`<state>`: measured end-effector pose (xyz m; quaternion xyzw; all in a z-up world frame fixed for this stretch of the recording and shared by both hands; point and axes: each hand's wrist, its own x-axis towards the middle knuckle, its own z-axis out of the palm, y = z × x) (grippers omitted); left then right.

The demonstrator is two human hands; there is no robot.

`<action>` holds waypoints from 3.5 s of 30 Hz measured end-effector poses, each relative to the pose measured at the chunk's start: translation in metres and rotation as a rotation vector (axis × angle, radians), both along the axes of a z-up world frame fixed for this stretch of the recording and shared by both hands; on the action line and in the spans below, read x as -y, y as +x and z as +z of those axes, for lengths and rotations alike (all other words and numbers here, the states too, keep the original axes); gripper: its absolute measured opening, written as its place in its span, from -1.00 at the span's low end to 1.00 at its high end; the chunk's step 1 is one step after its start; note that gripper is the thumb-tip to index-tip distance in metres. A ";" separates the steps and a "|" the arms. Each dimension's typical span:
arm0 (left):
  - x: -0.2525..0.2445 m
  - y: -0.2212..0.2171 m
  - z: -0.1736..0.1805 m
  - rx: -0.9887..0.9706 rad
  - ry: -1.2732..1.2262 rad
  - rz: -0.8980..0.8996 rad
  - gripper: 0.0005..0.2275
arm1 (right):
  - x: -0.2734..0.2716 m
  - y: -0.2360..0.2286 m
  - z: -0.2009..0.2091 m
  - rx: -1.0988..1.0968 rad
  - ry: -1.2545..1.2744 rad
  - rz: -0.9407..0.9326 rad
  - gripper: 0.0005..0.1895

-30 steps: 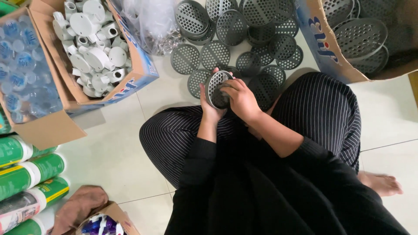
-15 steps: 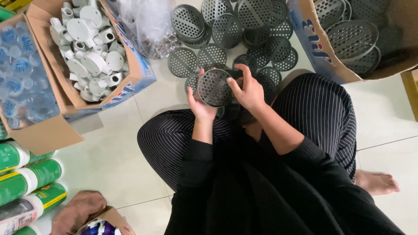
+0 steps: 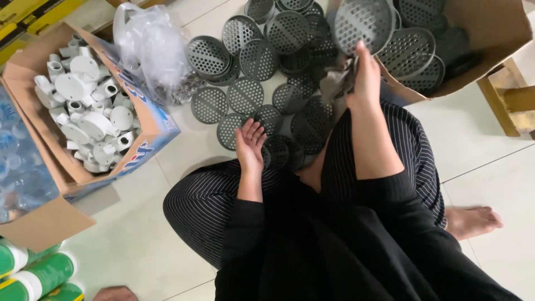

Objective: The person sits on the floor and wipes multiple round metal drain covers with a cloth. They pick up each cover, wipe both sides, and place them back on the floor among other covers.

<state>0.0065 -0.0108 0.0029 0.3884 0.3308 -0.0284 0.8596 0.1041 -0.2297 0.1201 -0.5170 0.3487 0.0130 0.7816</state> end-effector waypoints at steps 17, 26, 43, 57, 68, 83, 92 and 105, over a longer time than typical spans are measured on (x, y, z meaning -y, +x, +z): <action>0.035 0.092 -0.002 0.141 1.978 -1.177 -0.77 | -0.004 0.020 -0.030 0.301 0.099 0.184 -0.73; 0.018 0.104 0.001 0.294 2.297 -1.301 -0.88 | 0.000 0.027 -0.059 0.167 0.089 0.151 -0.74; -0.009 -0.020 0.029 0.300 1.118 -0.537 -0.88 | -0.108 -0.075 -0.067 0.779 -0.750 0.729 -0.79; -0.004 -0.037 0.053 0.633 0.421 -0.404 -0.82 | -0.092 -0.075 -0.074 0.808 -0.638 0.568 -0.67; -0.016 -0.030 0.013 0.715 0.125 -0.402 -0.85 | -0.101 -0.072 -0.080 0.109 0.089 0.095 -0.57; -0.005 -0.022 -0.024 0.502 1.298 -0.612 -0.88 | -0.125 -0.084 -0.077 0.994 -1.171 0.772 -0.69; -0.001 -0.035 0.018 0.634 1.003 -0.429 -0.67 | -0.087 -0.053 -0.074 -0.102 0.376 0.723 -0.60; -0.014 -0.023 0.068 0.498 0.944 -0.593 -0.58 | -0.091 -0.059 -0.117 0.659 -0.754 0.534 -0.71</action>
